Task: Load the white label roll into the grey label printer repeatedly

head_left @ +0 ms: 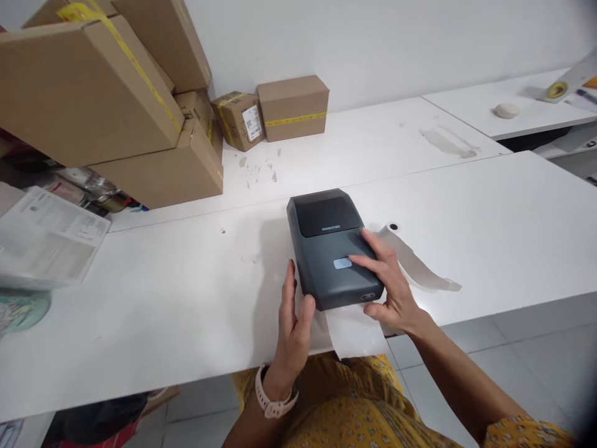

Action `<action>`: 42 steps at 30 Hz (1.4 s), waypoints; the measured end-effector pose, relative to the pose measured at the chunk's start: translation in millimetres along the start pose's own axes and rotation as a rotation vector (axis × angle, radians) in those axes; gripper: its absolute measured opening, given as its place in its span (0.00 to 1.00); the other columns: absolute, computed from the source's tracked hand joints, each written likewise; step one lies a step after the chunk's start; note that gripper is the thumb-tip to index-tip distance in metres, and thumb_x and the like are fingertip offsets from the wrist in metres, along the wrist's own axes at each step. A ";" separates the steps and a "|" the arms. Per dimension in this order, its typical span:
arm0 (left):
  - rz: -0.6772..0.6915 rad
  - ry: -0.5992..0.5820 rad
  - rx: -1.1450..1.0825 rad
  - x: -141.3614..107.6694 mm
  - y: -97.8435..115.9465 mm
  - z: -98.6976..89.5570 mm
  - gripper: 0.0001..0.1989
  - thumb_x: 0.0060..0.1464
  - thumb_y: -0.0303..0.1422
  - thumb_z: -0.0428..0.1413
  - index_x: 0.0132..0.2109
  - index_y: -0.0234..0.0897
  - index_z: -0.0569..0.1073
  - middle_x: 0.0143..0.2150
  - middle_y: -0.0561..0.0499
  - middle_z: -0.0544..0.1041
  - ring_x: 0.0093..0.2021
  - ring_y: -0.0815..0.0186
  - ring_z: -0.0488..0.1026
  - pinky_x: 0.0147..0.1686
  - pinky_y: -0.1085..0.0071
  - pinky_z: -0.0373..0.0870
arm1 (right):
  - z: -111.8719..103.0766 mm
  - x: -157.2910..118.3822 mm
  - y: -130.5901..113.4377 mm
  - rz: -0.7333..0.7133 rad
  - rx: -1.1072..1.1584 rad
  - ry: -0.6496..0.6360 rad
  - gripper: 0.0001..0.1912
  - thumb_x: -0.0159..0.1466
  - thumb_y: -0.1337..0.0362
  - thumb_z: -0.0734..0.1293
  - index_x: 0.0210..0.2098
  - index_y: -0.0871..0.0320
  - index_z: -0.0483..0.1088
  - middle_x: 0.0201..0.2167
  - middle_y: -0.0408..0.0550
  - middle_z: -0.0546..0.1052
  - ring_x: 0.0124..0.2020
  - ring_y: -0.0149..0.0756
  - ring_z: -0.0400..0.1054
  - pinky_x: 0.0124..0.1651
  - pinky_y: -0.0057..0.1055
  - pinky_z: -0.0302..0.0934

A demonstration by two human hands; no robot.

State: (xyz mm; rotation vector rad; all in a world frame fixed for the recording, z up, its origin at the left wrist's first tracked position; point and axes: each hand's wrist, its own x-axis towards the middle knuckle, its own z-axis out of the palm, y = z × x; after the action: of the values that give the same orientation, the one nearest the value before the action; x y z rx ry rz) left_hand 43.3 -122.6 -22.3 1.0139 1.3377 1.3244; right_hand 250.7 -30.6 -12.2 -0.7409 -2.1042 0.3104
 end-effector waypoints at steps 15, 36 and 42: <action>0.045 -0.029 0.053 -7.5 -13.3 8.2 0.45 0.63 0.45 0.60 0.78 0.51 0.46 0.80 0.45 0.51 0.78 0.48 0.50 0.75 0.49 0.54 | -14.8 11.4 -4.4 0.157 -0.026 -0.149 0.23 0.74 0.42 0.55 0.56 0.45 0.71 0.76 0.44 0.59 0.78 0.53 0.46 0.75 0.64 0.44; 0.368 0.099 0.039 57.8 39.3 -10.4 0.24 0.71 0.48 0.48 0.66 0.47 0.72 0.71 0.48 0.69 0.73 0.56 0.63 0.72 0.56 0.60 | -23.5 65.2 -15.2 0.159 0.027 0.226 0.38 0.71 0.34 0.48 0.74 0.42 0.52 0.76 0.48 0.56 0.74 0.59 0.56 0.74 0.58 0.53; 0.060 0.159 0.105 109.7 30.1 -10.8 0.22 0.59 0.41 0.61 0.58 0.38 0.75 0.35 0.54 0.72 0.32 0.70 0.69 0.36 0.71 0.69 | -35.0 175.9 31.4 0.011 -0.014 0.248 0.33 0.74 0.37 0.46 0.74 0.39 0.48 0.70 0.46 0.66 0.70 0.53 0.64 0.66 0.53 0.63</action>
State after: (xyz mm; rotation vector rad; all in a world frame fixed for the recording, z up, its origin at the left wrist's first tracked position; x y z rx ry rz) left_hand 9.8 -15.5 -1.2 1.0450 1.5199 1.4163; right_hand 211.3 99.6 108.8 -0.7592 -1.8706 0.1994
